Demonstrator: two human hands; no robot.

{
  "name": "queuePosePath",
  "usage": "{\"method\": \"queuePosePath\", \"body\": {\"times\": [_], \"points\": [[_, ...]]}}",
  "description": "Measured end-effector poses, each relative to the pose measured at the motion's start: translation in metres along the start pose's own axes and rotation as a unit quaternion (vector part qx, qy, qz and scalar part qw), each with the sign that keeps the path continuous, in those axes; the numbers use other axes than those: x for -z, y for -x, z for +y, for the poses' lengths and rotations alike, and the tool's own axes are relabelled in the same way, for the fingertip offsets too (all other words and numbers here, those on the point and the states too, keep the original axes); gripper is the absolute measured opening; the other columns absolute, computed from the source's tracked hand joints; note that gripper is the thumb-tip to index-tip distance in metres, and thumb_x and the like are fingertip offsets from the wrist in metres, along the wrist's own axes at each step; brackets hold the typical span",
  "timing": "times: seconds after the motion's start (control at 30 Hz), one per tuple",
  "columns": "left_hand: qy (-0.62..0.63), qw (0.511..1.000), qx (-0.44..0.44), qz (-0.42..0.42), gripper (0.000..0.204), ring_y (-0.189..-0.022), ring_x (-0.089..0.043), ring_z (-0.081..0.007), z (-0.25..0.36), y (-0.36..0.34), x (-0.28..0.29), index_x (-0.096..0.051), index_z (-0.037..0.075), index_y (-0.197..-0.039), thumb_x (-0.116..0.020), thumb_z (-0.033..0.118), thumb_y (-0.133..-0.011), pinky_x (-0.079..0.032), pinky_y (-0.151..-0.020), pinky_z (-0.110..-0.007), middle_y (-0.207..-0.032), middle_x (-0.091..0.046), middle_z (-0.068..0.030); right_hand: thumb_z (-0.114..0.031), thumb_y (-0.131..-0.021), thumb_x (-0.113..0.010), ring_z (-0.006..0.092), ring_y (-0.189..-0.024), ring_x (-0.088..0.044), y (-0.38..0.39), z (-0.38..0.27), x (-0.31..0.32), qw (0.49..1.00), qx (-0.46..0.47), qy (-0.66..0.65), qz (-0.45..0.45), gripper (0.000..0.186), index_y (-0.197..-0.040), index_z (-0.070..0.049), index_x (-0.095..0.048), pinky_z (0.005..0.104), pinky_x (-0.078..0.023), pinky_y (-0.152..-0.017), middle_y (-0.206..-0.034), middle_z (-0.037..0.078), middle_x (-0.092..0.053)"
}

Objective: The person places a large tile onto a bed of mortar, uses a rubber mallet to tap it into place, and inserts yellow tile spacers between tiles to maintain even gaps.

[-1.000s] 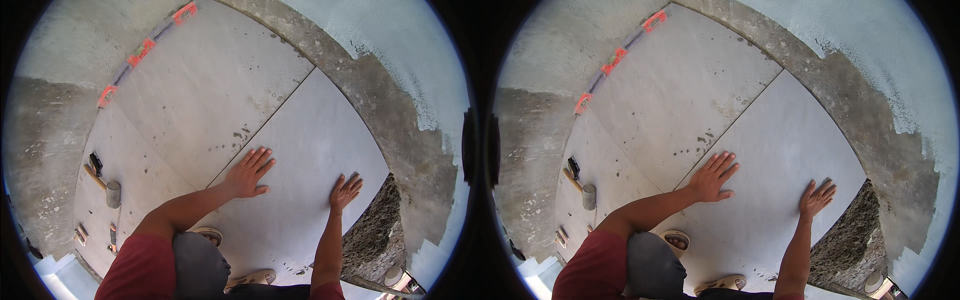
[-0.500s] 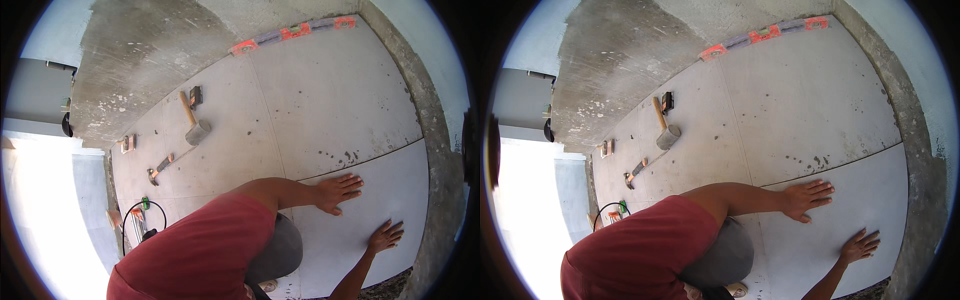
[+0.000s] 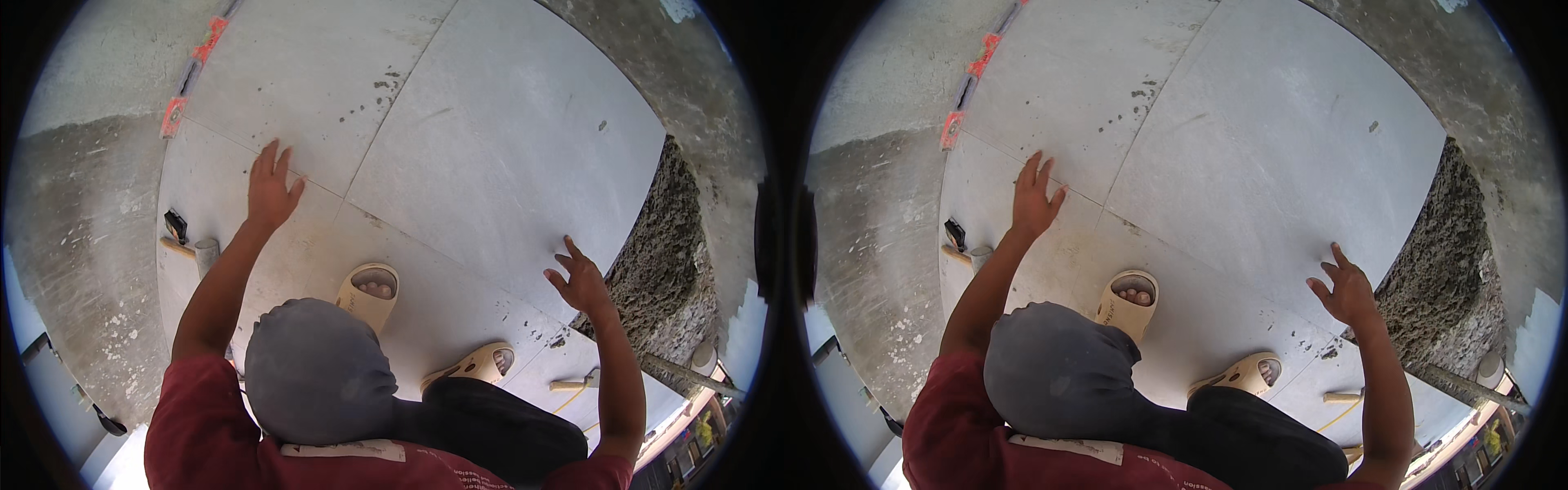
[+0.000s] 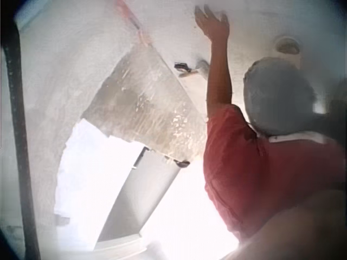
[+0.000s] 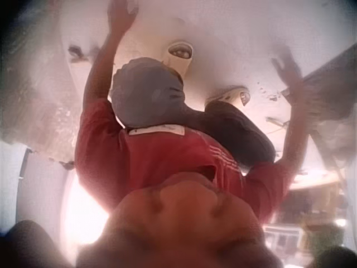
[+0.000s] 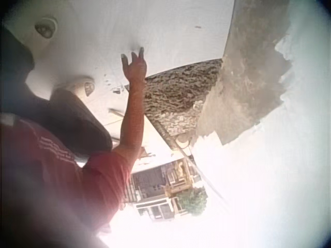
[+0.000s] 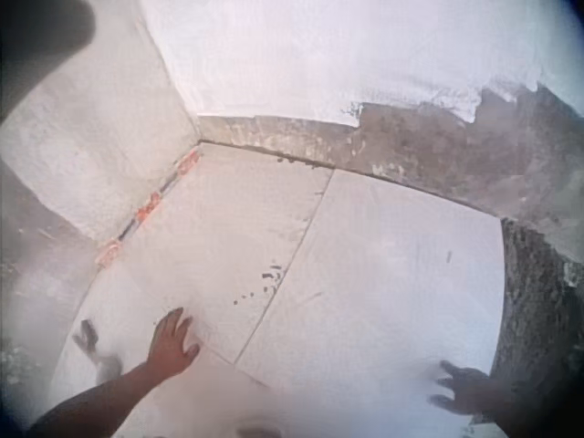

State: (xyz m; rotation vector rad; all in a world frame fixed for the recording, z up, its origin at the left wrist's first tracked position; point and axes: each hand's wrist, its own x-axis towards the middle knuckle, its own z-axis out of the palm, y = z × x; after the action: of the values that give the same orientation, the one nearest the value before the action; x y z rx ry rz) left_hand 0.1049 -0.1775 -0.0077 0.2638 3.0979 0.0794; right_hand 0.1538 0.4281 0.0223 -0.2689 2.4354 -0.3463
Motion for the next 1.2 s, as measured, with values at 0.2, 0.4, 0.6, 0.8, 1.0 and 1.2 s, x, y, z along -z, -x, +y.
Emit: {"method": "queuePosePath", "body": {"times": [0.2, 0.4, 0.6, 0.8, 1.0, 1.2], "points": [[-0.145, 0.862, 0.438, -0.212, 0.106, -0.148, -0.011, -0.055, -0.137, 0.162, -0.002, -0.015, 0.027, -0.16, -0.076, 0.056, -0.079, -0.029, -0.109, -0.072, -0.166, 0.006, -0.0229, -0.042, -0.092, -0.067, 0.041, -0.107, -0.066, 0.136, 0.055, -0.047, 0.961, -0.234, -0.146, -0.003, 0.053, -0.12, 0.003, -0.067, 0.0447, -0.052, -0.095, -0.111, 0.027, -0.069], [-0.054, 0.844, 0.509, -0.163, 0.093, -0.123, -0.047, -0.0406, -0.159, 0.225, -0.015, -0.032, 0.016, -0.154, -0.078, 0.047, -0.079, -0.046, -0.093, -0.055, -0.144, -0.036, -0.0193, -0.042, -0.094, -0.064, 0.041, -0.102, -0.067, 0.18, 0.107, -0.005, 0.954, -0.291, -0.074, 0.007, 0.049, -0.117, 0.0, -0.067, 0.0481, -0.052, -0.092, -0.104, 0.027, -0.07], [0.179, 0.828, 0.504, -0.166, 0.084, -0.107, -0.054, -0.0318, -0.107, 0.176, 0.024, -0.04, 0.012, -0.148, -0.077, 0.044, -0.079, -0.049, -0.083, -0.047, -0.127, -0.048, -0.014, -0.043, -0.096, -0.062, 0.0363, -0.1, -0.07, 0.218, 0.127, -0.001, 0.948, -0.295, -0.062, 0.104, 0.048, -0.116, -0.001, -0.067, 0.0464, -0.053, -0.092, -0.104, 0.022, -0.072], [0.324, 0.841, 0.396, -0.179, 0.076, -0.092, -0.061, -0.0229, -0.022, 0.101, 0.146, -0.049, 0.009, -0.142, -0.076, 0.04, -0.079, -0.052, -0.074, -0.04, -0.109, -0.06, -0.0086, -0.038, -0.097, -0.062, 0.0376, -0.103, -0.069, 0.202, 0.078, -0.03, 0.938, -0.184, -0.242, 0.168, 0.043, -0.114, 0.001, -0.069, 0.0452, -0.054, -0.093, -0.107, 0.023, -0.072], [0.348, 0.897, 0.157, -0.221, 0.069, -0.088, -0.067, -0.0153, 0.125, -0.012, 0.267, -0.055, 0.006, -0.138, -0.076, 0.041, -0.082, -0.054, -0.07, -0.031, -0.105, -0.068, -0.0051, -0.034, -0.096, -0.062, 0.0413, -0.111, -0.064, 0.147, -0.03, -0.072, 0.917, 0.007, -0.366, 0.16, 0.049, -0.124, 0.006, -0.061, 0.0444, -0.051, -0.098, -0.115, 0.028, -0.066], [0.496, 0.791, -0.048, -0.355, 0.066, -0.111, -0.064, -0.0187, 0.29, -0.099, 0.264, -0.051, -0.004, -0.138, -0.071, 0.034, -0.089, -0.05, -0.096, -0.032, -0.118, -0.067, -0.0121, -0.034, -0.096, -0.065, 0.0411, -0.131, -0.048, 0.126, -0.081, -0.075, 0.878, 0.032, -0.292, 0.378, 0.066, -0.145, 0.002, -0.04, 0.0466, -0.044, -0.106, -0.144, 0.028, -0.045]]}}
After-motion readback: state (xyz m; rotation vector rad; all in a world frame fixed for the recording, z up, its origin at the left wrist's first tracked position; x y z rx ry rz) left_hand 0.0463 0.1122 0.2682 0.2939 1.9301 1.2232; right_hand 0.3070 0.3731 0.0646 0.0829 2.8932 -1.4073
